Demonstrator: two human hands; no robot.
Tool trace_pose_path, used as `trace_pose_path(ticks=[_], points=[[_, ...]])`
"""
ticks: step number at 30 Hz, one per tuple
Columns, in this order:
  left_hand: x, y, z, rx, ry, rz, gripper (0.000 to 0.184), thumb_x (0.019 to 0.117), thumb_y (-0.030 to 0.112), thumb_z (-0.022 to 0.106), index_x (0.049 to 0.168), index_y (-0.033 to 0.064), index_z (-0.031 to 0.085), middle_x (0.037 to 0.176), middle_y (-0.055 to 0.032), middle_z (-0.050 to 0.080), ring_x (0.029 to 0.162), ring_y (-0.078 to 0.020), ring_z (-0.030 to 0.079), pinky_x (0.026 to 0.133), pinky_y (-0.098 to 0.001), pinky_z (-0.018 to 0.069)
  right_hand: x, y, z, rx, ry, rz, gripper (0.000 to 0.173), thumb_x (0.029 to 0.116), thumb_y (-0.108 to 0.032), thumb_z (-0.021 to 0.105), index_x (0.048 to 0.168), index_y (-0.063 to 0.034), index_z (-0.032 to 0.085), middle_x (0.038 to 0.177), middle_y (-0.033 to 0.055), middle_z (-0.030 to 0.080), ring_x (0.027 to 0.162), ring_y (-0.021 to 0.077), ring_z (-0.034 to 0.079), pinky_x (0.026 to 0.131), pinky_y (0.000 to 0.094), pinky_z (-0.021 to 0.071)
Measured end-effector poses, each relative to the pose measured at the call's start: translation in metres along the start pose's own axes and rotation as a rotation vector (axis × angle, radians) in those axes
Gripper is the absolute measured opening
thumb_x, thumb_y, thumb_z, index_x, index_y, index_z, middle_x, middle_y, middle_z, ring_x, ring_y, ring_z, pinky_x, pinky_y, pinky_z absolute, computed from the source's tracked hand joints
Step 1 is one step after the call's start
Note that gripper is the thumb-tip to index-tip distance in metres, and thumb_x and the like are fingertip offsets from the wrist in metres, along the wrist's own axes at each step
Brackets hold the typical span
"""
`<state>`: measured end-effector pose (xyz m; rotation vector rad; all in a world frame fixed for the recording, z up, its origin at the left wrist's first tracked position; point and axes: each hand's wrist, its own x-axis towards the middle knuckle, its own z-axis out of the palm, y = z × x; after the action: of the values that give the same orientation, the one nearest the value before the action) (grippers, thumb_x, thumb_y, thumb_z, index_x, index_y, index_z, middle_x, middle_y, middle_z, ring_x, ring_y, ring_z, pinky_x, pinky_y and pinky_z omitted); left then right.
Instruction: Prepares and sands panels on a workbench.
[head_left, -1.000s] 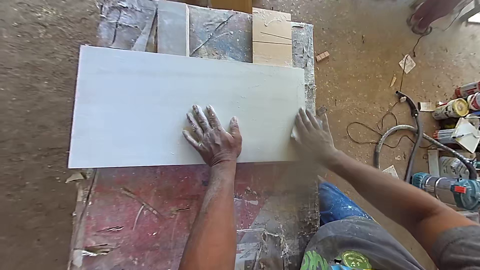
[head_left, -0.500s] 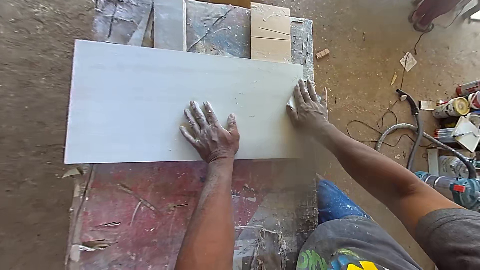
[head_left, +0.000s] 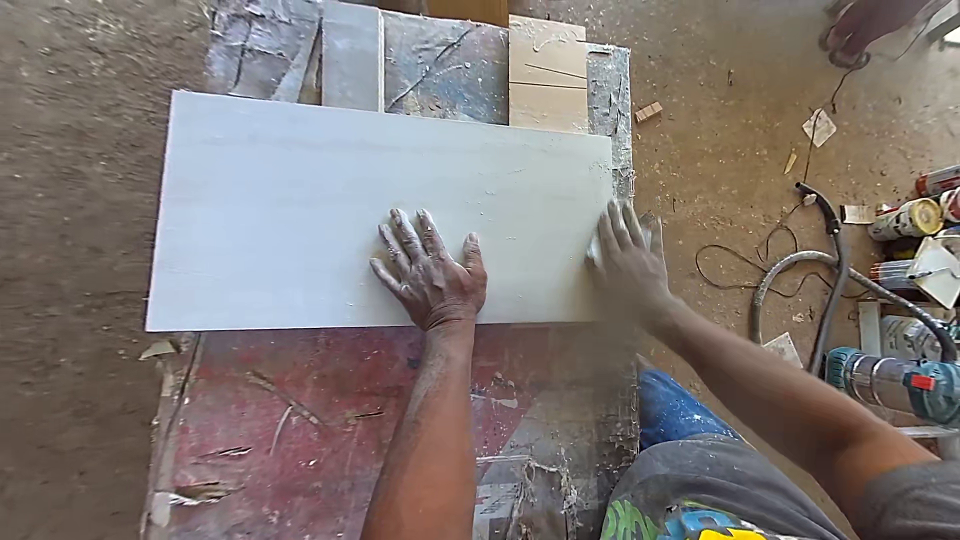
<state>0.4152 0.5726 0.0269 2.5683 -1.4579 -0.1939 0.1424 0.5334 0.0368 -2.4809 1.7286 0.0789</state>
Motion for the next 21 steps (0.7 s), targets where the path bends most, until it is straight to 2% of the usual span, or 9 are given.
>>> trace_pose_path(ticks=[2, 3, 5, 8, 12, 13, 16, 19, 21], points=[[0.000, 0.001, 0.001, 0.002, -0.001, -0.004, 0.087, 0.0969, 0.073, 0.026, 0.163, 0.0167, 0.026, 0.172, -0.0105, 0.016, 0.159, -0.0322, 0.010, 0.122, -0.0684, 0.0056, -0.026, 0.001, 0.002, -0.002, -0.040, -0.028, 0.074, 0.1036, -0.048, 0.041, 0.163, -0.0066, 0.024, 0.172, 0.0102, 0.018, 0.159, 0.0300, 0.013, 0.121, 0.0731, 0.0070], [0.001, 0.001, 0.001, 0.005, -0.001, -0.006, 0.087, 0.0968, 0.073, 0.026, 0.163, 0.0167, 0.026, 0.172, -0.0109, 0.016, 0.159, -0.0321, 0.010, 0.122, -0.0683, 0.0057, -0.019, 0.003, 0.003, -0.011, -0.040, -0.031, 0.075, 0.1033, -0.049, 0.041, 0.163, -0.0067, 0.025, 0.171, 0.0106, 0.020, 0.159, 0.0307, 0.015, 0.120, 0.0736, 0.0083], [0.002, 0.001, 0.001, 0.004, 0.000, -0.006, 0.087, 0.0968, 0.073, 0.026, 0.163, 0.0165, 0.026, 0.172, -0.0109, 0.016, 0.159, -0.0317, 0.010, 0.122, -0.0681, 0.0059, 0.020, 0.009, 0.004, -0.025, -0.014, 0.003, 0.076, 0.1036, -0.054, 0.034, 0.163, -0.0061, 0.025, 0.171, 0.0120, 0.021, 0.159, 0.0322, 0.015, 0.120, 0.0736, 0.0092], [0.000, 0.002, 0.001, 0.003, -0.003, -0.012, 0.087, 0.0970, 0.073, 0.026, 0.163, 0.0165, 0.026, 0.172, -0.0106, 0.016, 0.159, -0.0320, 0.010, 0.122, -0.0674, 0.0054, 0.053, 0.009, 0.000, -0.010, 0.020, 0.055, 0.076, 0.1050, -0.055, 0.025, 0.164, -0.0069, 0.022, 0.172, 0.0098, 0.017, 0.160, 0.0289, 0.009, 0.122, 0.0706, 0.0030], [0.002, 0.001, 0.001, -0.003, -0.002, 0.001, 0.087, 0.0969, 0.073, 0.027, 0.163, 0.0163, 0.026, 0.172, -0.0116, 0.016, 0.159, -0.0332, 0.010, 0.122, -0.0687, 0.0055, -0.022, 0.000, 0.002, 0.016, -0.007, -0.055, 0.073, 0.1034, -0.047, 0.041, 0.162, -0.0049, 0.027, 0.171, 0.0121, 0.022, 0.159, 0.0310, 0.015, 0.121, 0.0735, 0.0066], [0.002, 0.002, 0.001, -0.009, -0.003, 0.006, 0.087, 0.0973, 0.072, 0.027, 0.163, 0.0154, 0.027, 0.171, -0.0123, 0.016, 0.159, -0.0342, 0.011, 0.121, -0.0693, 0.0057, -0.028, 0.002, 0.004, 0.010, -0.025, -0.075, 0.074, 0.1029, -0.048, 0.042, 0.162, -0.0059, 0.028, 0.171, 0.0112, 0.022, 0.159, 0.0297, 0.015, 0.121, 0.0731, 0.0062], [0.002, 0.001, -0.001, -0.006, -0.010, 0.001, 0.088, 0.0969, 0.073, 0.027, 0.163, 0.0155, 0.026, 0.171, -0.0118, 0.017, 0.159, -0.0336, 0.010, 0.121, -0.0690, 0.0053, 0.030, 0.016, 0.006, -0.018, 0.001, -0.069, 0.076, 0.1039, -0.057, 0.030, 0.161, -0.0059, 0.030, 0.170, 0.0134, 0.024, 0.158, 0.0329, 0.019, 0.119, 0.0758, 0.0084], [0.000, 0.002, -0.001, -0.007, -0.008, -0.011, 0.087, 0.0969, 0.073, 0.026, 0.163, 0.0166, 0.026, 0.172, -0.0103, 0.016, 0.159, -0.0330, 0.010, 0.122, -0.0681, 0.0050, 0.103, 0.023, -0.004, 0.002, 0.016, 0.002, 0.077, 0.1048, -0.057, 0.024, 0.164, -0.0074, 0.022, 0.172, 0.0099, 0.017, 0.160, 0.0288, 0.012, 0.122, 0.0718, 0.0032], [-0.001, 0.000, -0.001, 0.000, -0.006, -0.010, 0.088, 0.0968, 0.074, 0.026, 0.163, 0.0170, 0.026, 0.172, -0.0095, 0.015, 0.159, -0.0326, 0.009, 0.122, -0.0679, 0.0047, 0.086, 0.017, -0.002, 0.005, 0.051, -0.037, 0.075, 0.1050, -0.054, 0.025, 0.163, -0.0073, 0.023, 0.172, 0.0102, 0.019, 0.160, 0.0283, 0.013, 0.123, 0.0704, 0.0033]])
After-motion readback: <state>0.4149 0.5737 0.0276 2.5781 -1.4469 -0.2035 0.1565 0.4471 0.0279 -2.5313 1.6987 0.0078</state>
